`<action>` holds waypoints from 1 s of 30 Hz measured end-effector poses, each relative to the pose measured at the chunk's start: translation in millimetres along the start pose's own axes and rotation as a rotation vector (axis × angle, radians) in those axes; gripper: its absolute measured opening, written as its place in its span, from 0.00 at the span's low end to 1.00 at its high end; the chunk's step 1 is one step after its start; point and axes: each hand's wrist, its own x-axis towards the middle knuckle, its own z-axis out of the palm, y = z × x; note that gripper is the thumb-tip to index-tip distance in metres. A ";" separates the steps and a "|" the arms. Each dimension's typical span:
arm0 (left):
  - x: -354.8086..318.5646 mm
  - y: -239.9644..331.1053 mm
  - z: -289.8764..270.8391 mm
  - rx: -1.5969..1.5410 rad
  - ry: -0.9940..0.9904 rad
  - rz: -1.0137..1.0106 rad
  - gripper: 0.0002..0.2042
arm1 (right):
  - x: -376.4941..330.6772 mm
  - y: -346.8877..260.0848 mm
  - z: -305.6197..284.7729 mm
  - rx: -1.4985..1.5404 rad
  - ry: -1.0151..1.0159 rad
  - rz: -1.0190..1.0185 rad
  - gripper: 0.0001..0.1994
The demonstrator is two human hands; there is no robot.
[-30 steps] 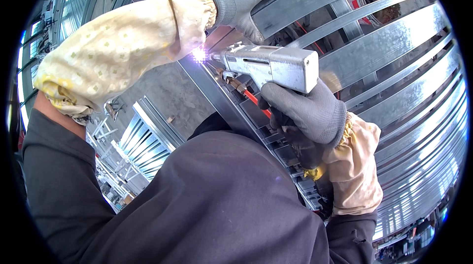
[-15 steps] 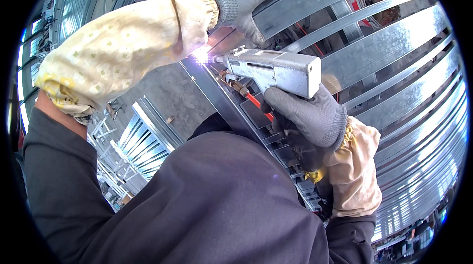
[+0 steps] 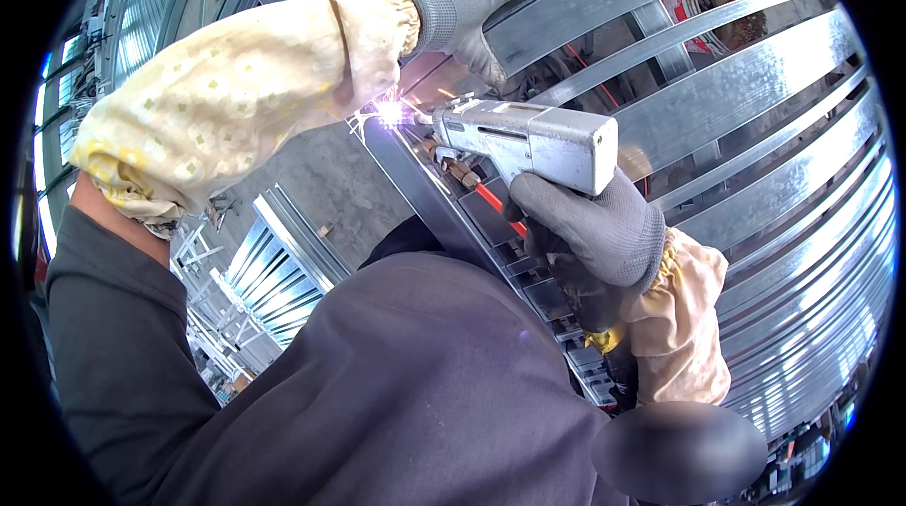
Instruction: The person welds a metal frame using a handheld welding tool, moving along the seams of a large cylindrical structure. Sparks and bright light are visible as the welder joins metal bars together.
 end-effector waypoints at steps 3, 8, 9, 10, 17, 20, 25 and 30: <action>0.9 -1.2 0.8 0.000 -0.001 0.000 0.55 | -0.9 -0.7 -0.5 -0.009 0.013 0.037 0.22; 0.7 -0.7 0.3 0.006 -0.001 -0.006 0.54 | -1.8 6.9 1.3 -0.004 0.049 -0.032 0.21; 0.9 -1.3 0.8 0.003 -0.002 -0.007 0.54 | -1.5 7.1 0.6 -0.010 0.048 -0.024 0.21; 1.6 -0.9 1.7 0.005 -0.002 -0.009 0.54 | -1.4 6.8 0.3 -0.012 0.050 -0.015 0.21; 4.4 0.5 1.9 -0.001 -0.016 -0.018 0.53 | -2.0 6.1 0.5 -0.043 0.052 -0.014 0.20; 5.2 -0.3 2.3 -0.006 -0.023 -0.016 0.52 | -1.2 6.9 -1.7 -0.057 0.041 -0.011 0.19; 1.4 -0.9 -1.5 -0.025 -0.019 -0.027 0.52 | -3.1 5.3 0.8 -0.059 0.054 -0.006 0.18; -9.8 -12.2 -0.5 -0.198 0.134 0.014 0.48 | 0.5 7.4 -6.1 -0.045 0.005 0.018 0.24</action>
